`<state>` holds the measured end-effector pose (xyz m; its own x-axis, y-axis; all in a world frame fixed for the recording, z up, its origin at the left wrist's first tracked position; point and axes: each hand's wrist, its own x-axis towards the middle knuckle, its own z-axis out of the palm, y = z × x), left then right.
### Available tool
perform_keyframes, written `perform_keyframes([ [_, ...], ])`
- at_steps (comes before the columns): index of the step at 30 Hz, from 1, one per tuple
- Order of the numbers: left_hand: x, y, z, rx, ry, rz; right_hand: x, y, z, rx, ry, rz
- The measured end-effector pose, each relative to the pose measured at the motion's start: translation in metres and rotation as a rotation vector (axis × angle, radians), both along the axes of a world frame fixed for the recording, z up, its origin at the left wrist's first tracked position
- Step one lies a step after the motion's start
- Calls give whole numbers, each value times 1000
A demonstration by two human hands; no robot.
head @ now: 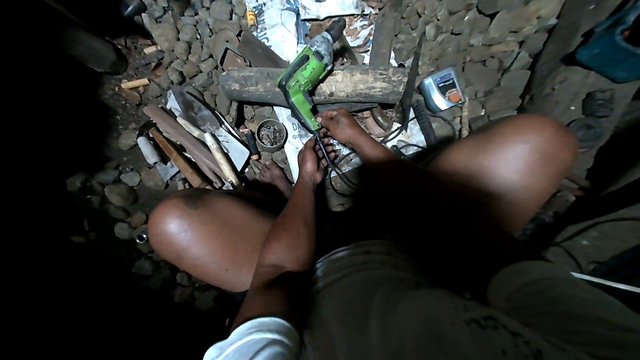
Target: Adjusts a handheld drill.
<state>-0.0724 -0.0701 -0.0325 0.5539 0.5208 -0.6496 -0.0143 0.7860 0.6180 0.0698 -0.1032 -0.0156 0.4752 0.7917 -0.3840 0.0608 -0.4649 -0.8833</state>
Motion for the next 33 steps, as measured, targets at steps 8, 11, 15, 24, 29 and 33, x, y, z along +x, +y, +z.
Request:
perform_keyframes([
  [8, 3, 1, -1, -2, -58, -1, 0, -1, 6, 6, 32, -8],
  [11, 3, 0, 0, 7, -35, -10, -1, 0, 4, 3, 29, -15],
  [15, 2, 0, 1, 1, -19, -26, -2, 1, 3, 9, 12, -47],
  [24, 6, -1, 5, 6, -30, 21, -4, 1, 3, 22, 6, -59],
  [29, 10, 2, 8, 7, -52, 64, -4, 1, 6, 12, -12, -60],
  [33, 12, 2, 8, 11, -11, 84, -5, 1, 4, 33, -55, -58],
])
